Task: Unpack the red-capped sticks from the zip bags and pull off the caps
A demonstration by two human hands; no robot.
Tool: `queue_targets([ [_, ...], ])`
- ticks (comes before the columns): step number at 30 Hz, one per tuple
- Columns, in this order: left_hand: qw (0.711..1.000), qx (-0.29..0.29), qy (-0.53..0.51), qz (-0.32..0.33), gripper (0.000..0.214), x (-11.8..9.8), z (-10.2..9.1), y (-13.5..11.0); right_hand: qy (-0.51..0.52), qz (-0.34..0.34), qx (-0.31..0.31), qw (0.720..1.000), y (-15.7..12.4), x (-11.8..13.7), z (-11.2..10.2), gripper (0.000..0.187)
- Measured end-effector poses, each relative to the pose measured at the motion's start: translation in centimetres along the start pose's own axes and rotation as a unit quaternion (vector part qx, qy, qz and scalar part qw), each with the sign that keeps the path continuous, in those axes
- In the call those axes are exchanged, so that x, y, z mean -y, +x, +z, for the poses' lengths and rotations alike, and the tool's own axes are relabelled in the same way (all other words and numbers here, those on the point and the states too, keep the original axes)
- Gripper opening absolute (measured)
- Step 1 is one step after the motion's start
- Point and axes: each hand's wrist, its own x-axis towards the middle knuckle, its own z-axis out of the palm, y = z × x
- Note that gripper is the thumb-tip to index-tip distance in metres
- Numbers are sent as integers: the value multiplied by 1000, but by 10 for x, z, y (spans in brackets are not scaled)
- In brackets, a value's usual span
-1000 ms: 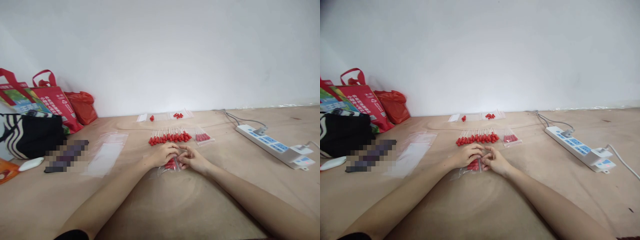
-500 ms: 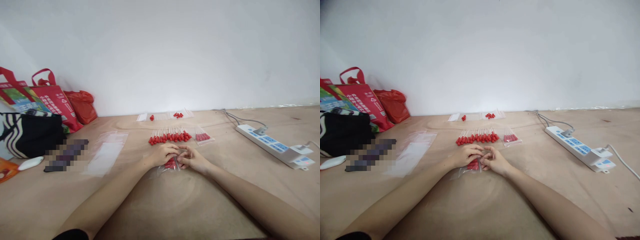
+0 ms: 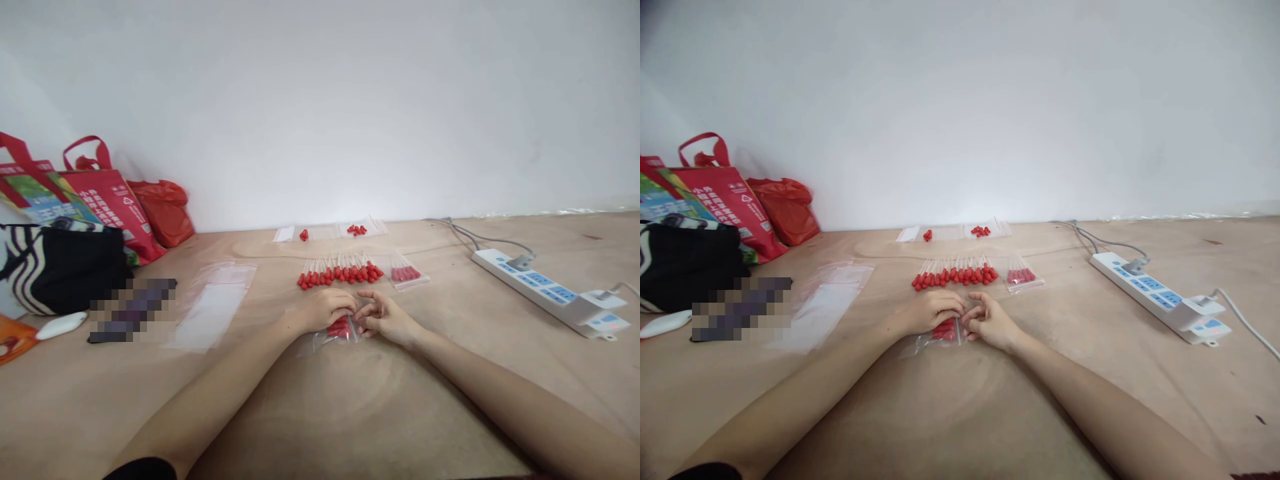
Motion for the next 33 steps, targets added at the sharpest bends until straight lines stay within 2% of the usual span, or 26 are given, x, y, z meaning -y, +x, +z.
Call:
queue_targets([
  [12,1000,18,5,-14,19,-3,-1,1,-30,-2,-10,1000,4,-3,2,53],
  [17,1000,-5,-1,27,27,1,0,1,-29,11,-12,999,7,-4,2,53],
  [25,988,-21,99,119,33,2,1,2,10,5,-34,999,4,0,2,54],
  [29,980,-44,151,125,34,2,-1,-1,-17,-33,-23,999,5,-4,1,36],
  [31,979,-49,163,115,36,3,-3,-3,-60,-81,1,995,5,-8,-1,19],
  [33,979,-56,165,101,35,3,-4,-4,-140,-155,12,978,4,-10,-4,8],
])
